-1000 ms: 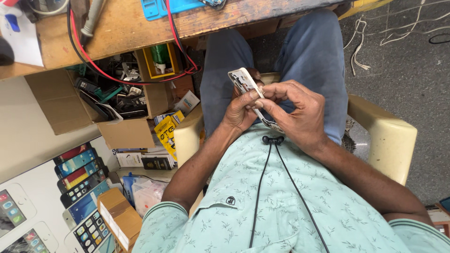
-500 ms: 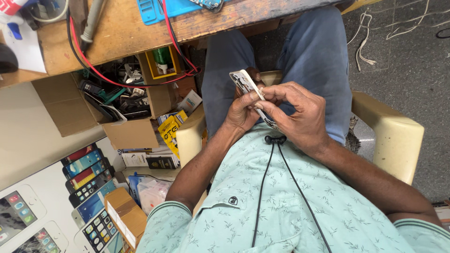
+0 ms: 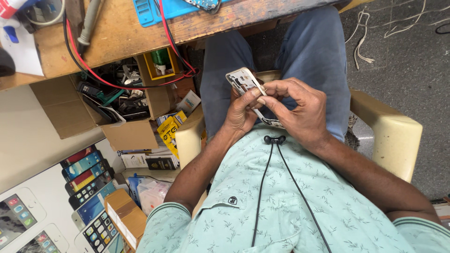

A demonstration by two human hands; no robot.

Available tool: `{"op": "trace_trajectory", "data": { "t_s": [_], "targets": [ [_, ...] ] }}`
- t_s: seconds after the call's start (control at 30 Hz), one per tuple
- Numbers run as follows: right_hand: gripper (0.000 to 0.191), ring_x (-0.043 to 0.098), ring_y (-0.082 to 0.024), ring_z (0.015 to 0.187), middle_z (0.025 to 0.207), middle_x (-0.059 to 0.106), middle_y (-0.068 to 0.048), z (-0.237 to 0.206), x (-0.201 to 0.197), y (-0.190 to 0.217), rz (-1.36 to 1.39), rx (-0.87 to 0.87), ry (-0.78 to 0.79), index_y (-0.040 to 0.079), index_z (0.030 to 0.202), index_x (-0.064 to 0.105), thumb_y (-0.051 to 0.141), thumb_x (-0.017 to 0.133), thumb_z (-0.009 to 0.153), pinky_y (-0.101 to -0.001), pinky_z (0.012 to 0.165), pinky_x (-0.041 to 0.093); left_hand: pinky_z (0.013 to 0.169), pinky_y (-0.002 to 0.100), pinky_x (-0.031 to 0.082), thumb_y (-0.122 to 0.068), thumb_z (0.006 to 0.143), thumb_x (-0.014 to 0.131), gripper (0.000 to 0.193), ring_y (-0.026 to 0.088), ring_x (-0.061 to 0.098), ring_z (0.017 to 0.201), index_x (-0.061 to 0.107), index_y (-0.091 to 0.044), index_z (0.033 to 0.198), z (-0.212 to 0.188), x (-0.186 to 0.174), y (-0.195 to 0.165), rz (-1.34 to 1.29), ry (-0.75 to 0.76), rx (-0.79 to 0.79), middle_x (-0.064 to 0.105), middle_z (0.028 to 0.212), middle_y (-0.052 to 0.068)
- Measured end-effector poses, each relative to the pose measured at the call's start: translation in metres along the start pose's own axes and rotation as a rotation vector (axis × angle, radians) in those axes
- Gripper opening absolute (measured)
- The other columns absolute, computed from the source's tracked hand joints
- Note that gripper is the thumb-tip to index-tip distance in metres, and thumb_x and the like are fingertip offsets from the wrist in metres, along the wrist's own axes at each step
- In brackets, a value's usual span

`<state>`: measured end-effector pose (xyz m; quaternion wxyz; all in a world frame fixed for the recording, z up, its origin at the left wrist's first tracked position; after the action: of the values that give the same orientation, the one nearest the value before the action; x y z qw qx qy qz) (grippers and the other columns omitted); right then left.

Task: The person disassembles a smartphone at a cluttered repair bench, prying off the frame and working on internal components by hand, then reattaches the frame and back cover. They press the screen into place and handle the reassembled phone, testing it at the end.

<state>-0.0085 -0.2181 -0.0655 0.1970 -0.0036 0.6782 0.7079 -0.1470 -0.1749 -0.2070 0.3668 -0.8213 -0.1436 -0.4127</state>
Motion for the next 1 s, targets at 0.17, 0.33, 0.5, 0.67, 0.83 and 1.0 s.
{"op": "trace_trajectory", "data": {
  "t_s": [0.17, 0.33, 0.5, 0.67, 0.83, 1.0],
  "targets": [
    [0.021, 0.075, -0.016, 0.096, 0.106, 0.075, -0.011, -0.001, 0.000, 0.000, -0.040, -0.050, -0.017, 0.001, 0.114, 0.075, 0.000, 0.080, 0.094, -0.0265, 0.081, 0.062, 0.057, 0.020, 0.038, -0.012, 0.090, 0.082, 0.024, 0.002, 0.047, 0.065, 0.067, -0.006, 0.108, -0.001, 0.001, 0.000, 0.040, 0.023, 0.006, 0.063, 0.081, -0.003],
    [0.023, 0.074, -0.017, 0.096, 0.106, 0.074, -0.010, -0.004, 0.000, 0.002, -0.106, -0.121, -0.015, 0.003, 0.116, 0.076, -0.001, 0.080, 0.094, -0.0263, 0.080, 0.062, 0.054, 0.019, 0.037, -0.012, 0.089, 0.082, 0.019, 0.001, 0.045, 0.060, 0.069, -0.008, 0.103, -0.003, 0.003, -0.001, 0.030, 0.014, -0.001, 0.062, 0.078, -0.005],
    [0.022, 0.074, -0.017, 0.095, 0.106, 0.074, -0.011, -0.002, 0.002, 0.002, -0.138, -0.138, -0.002, 0.003, 0.115, 0.076, -0.002, 0.079, 0.094, -0.0270, 0.077, 0.062, 0.053, 0.021, 0.035, -0.010, 0.091, 0.080, 0.015, 0.002, 0.044, 0.060, 0.069, -0.007, 0.100, -0.004, 0.006, -0.003, 0.024, 0.032, 0.007, 0.062, 0.077, -0.004],
    [0.021, 0.074, -0.017, 0.094, 0.105, 0.075, -0.011, -0.003, 0.001, 0.002, -0.124, -0.123, -0.035, 0.001, 0.114, 0.075, 0.000, 0.081, 0.094, -0.0273, 0.079, 0.062, 0.051, 0.020, 0.032, -0.008, 0.092, 0.082, 0.014, -0.001, 0.042, 0.057, 0.069, -0.008, 0.097, -0.009, 0.010, -0.006, 0.038, -0.002, 0.052, 0.060, 0.075, -0.006],
    [0.025, 0.074, -0.014, 0.094, 0.105, 0.075, -0.010, -0.004, -0.001, -0.011, -0.040, -0.019, -0.066, -0.001, 0.119, 0.072, 0.002, 0.081, 0.095, -0.0258, 0.084, 0.061, 0.050, 0.019, 0.033, -0.010, 0.088, 0.081, 0.016, 0.001, 0.048, 0.061, 0.069, -0.009, 0.099, -0.009, 0.015, -0.013, 0.196, -0.144, 0.097, 0.066, 0.082, -0.003],
    [0.022, 0.073, -0.011, 0.091, 0.102, 0.077, -0.010, 0.005, -0.006, -0.046, 0.281, 0.221, -0.096, -0.004, 0.118, 0.072, 0.001, 0.078, 0.097, -0.0239, 0.082, 0.060, 0.071, 0.024, 0.042, -0.014, 0.098, 0.073, 0.027, 0.006, 0.055, 0.084, 0.063, -0.002, 0.120, -0.015, 0.039, -0.026, 0.275, -0.101, 0.130, 0.065, 0.103, 0.003]
  ]
}}
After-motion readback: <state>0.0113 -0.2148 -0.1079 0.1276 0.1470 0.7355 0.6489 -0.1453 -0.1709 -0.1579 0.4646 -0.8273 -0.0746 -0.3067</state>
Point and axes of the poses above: each hand's wrist, its own z-axis towards the middle knuckle, its own x-axis out of the palm, y = z × x, the point moved 6 cm from there along z, towards the middle knuckle
